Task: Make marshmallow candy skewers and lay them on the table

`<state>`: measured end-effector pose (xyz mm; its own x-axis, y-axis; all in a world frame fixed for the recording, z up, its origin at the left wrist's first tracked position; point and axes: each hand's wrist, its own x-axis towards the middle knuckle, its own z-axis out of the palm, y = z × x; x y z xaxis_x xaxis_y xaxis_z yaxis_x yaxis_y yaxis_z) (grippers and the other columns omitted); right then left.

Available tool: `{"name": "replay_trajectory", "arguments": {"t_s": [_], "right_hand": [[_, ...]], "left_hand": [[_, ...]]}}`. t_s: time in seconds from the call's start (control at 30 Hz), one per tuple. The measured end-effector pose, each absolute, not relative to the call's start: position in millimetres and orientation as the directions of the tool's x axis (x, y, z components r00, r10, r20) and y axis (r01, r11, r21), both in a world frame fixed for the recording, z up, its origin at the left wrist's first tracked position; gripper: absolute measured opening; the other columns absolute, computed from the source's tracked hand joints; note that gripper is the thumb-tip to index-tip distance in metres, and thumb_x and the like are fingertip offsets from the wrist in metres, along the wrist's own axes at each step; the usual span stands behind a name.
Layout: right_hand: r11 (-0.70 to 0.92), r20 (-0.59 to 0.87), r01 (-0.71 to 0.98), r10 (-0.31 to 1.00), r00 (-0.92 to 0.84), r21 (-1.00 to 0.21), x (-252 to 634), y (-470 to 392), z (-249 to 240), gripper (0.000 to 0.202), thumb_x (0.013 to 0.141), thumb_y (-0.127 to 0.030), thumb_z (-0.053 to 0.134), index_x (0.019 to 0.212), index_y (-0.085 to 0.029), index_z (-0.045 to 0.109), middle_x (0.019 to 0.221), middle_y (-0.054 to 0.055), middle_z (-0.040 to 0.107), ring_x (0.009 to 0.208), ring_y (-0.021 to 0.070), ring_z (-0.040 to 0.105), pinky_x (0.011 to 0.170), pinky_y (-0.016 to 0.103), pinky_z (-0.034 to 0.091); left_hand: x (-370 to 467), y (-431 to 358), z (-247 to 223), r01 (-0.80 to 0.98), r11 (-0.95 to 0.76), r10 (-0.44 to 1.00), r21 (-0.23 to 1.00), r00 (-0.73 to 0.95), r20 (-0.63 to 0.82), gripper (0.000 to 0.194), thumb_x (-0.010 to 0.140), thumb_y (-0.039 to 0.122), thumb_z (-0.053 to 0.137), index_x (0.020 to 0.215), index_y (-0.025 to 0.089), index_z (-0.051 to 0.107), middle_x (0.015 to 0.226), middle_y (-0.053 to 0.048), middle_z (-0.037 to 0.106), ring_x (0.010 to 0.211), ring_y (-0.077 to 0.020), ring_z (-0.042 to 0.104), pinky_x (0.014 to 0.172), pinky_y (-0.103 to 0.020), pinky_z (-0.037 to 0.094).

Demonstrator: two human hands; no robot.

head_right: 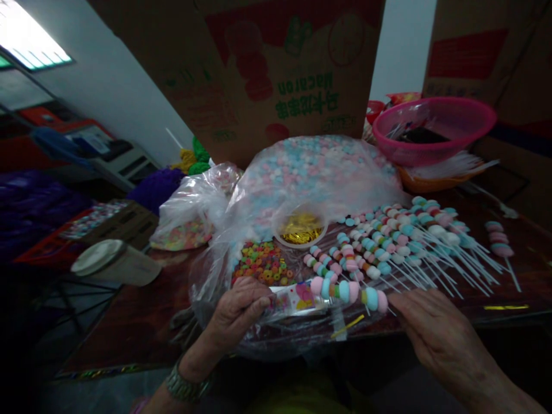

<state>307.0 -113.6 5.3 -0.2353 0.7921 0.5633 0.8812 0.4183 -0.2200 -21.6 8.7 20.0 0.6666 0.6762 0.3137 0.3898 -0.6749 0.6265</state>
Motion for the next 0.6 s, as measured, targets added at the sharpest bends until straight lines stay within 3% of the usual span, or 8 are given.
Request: {"name": "replay_trajectory", "arguments": {"t_s": [0.27, 0.4, 0.6], "right_hand": [[0.475, 0.55, 0.852, 0.782, -0.294, -0.22, 307, -116, 7, 0.025, 0.084, -0.012, 0.045, 0.103, -0.021, 0.057, 0.085, 0.003, 0.067, 0.075, 0.0167, 0.062, 0.067, 0.027, 0.047], [0.431, 0.533, 0.858, 0.813, -0.234, -0.281, 311, -121, 7, 0.023, 0.085, -0.015, 0.045, 0.102, -0.022, 0.058, 0.085, 0.004, 0.066, 0.076, 0.0182, 0.061, 0.066, 0.029, 0.047], [0.415, 0.514, 0.868, 0.826, -0.233, -0.273, 307, -125, 5, 0.024, 0.086, -0.013, 0.042, 0.102, -0.023, 0.058, 0.085, 0.003, 0.066, 0.076, 0.0181, 0.061, 0.068, 0.03, 0.045]], "left_hand": [[-22, 10, 20, 0.367, -0.653, 0.685, 0.663, 0.66, 0.309, 0.025, 0.092, 0.029, 0.044, 0.08, 0.018, 0.063, 0.072, -0.001, 0.065, 0.07, -0.0147, 0.054, 0.072, -0.029, 0.037], [-20, 8, 21, 0.369, -0.648, 0.67, 0.666, 0.693, 0.268, 0.031, 0.093, 0.032, 0.041, 0.076, 0.017, 0.063, 0.067, -0.001, 0.062, 0.067, -0.0145, 0.053, 0.07, -0.029, 0.037], [-17, 6, 18, 0.412, -0.639, 0.704, 0.65, 0.653, 0.278, 0.035, 0.094, 0.033, 0.036, 0.072, 0.017, 0.059, 0.067, -0.001, 0.059, 0.067, -0.0145, 0.052, 0.069, -0.028, 0.038]]}}
